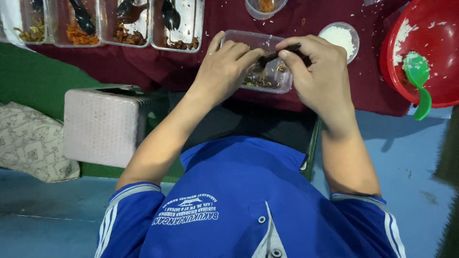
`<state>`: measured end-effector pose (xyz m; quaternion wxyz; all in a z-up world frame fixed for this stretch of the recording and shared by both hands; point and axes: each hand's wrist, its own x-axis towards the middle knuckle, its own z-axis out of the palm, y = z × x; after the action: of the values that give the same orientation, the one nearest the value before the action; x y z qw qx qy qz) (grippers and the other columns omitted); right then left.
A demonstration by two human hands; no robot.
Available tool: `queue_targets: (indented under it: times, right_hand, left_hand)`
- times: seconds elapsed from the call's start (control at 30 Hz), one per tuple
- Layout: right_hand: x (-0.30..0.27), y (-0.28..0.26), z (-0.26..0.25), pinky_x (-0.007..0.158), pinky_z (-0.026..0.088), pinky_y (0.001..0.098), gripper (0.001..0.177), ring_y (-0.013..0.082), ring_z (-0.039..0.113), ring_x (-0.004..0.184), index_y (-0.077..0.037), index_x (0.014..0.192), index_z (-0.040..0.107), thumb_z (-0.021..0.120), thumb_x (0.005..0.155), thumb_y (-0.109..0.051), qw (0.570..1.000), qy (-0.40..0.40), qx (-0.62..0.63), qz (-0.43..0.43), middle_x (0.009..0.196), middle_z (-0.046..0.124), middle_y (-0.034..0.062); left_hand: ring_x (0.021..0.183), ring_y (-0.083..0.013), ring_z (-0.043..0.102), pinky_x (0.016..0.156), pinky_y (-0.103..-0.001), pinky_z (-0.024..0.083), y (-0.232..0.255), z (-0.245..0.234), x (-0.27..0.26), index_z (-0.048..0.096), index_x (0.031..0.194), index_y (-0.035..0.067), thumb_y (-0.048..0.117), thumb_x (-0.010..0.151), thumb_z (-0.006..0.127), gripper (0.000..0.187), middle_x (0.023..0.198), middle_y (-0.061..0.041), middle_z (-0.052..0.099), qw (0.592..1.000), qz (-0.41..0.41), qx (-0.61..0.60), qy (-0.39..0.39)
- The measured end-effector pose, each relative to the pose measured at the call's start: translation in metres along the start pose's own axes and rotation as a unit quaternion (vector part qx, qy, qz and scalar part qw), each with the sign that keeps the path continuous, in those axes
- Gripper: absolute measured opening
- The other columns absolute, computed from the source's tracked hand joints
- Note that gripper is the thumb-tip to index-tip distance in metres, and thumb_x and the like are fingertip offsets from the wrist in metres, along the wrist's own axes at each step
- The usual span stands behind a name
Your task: Scooping food toppings into a plastic bag and wrapping rice in paper.
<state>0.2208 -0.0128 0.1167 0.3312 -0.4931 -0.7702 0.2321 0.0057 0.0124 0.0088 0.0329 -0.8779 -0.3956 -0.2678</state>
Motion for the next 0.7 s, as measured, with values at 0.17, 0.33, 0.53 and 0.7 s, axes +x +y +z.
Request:
queue_targets:
  times: [0.17,0.33,0.53,0.7]
  right_hand:
    - [0.000,0.001,0.001,0.082,0.050,0.0322,0.014,0.0219,0.070,0.094,-0.001,0.111,0.077,0.066,0.103,-0.001,1.000,0.002,0.008,0.019,0.104,0.077,0.0122]
    - [0.001,0.008,0.004,0.085,0.050,0.0317,0.014,0.0212,0.071,0.097,-0.004,0.110,0.077,0.066,0.102,-0.003,0.999,0.002,0.012,0.042,0.106,0.077,0.0104]
    - [0.001,0.015,0.004,0.081,0.055,0.0469,0.013,0.0419,0.073,0.093,0.001,0.111,0.077,0.067,0.104,0.001,0.998,0.012,0.066,-0.017,0.093,0.073,0.0207]
    - [-0.002,0.014,0.006,0.081,0.056,0.0467,0.012,0.0390,0.073,0.095,-0.002,0.111,0.077,0.068,0.104,-0.003,0.998,0.012,0.068,0.009,0.094,0.074,0.0189]
  left_hand:
    - [0.085,-0.0248,0.063,0.105,-0.055,0.044,-0.003,0.000,-0.001,0.071,0.119,0.014,0.013,0.094,0.081,0.028,0.094,-0.001,0.065,1.000,0.015,-0.019,0.019]
    - [0.083,-0.0269,0.063,0.103,-0.057,0.045,-0.005,0.002,-0.002,0.071,0.116,0.011,0.028,0.098,0.080,0.027,0.093,-0.005,0.068,0.999,0.031,-0.007,0.020]
    - [0.085,-0.0252,0.066,0.108,-0.056,0.042,-0.014,0.025,-0.012,0.070,0.110,0.014,0.025,0.087,0.082,0.028,0.091,-0.006,0.065,0.996,0.062,0.020,0.067]
    - [0.080,-0.0245,0.065,0.103,-0.054,0.045,-0.008,0.011,-0.008,0.073,0.103,0.020,0.022,0.089,0.079,0.016,0.086,-0.005,0.064,0.994,0.084,0.016,0.074]
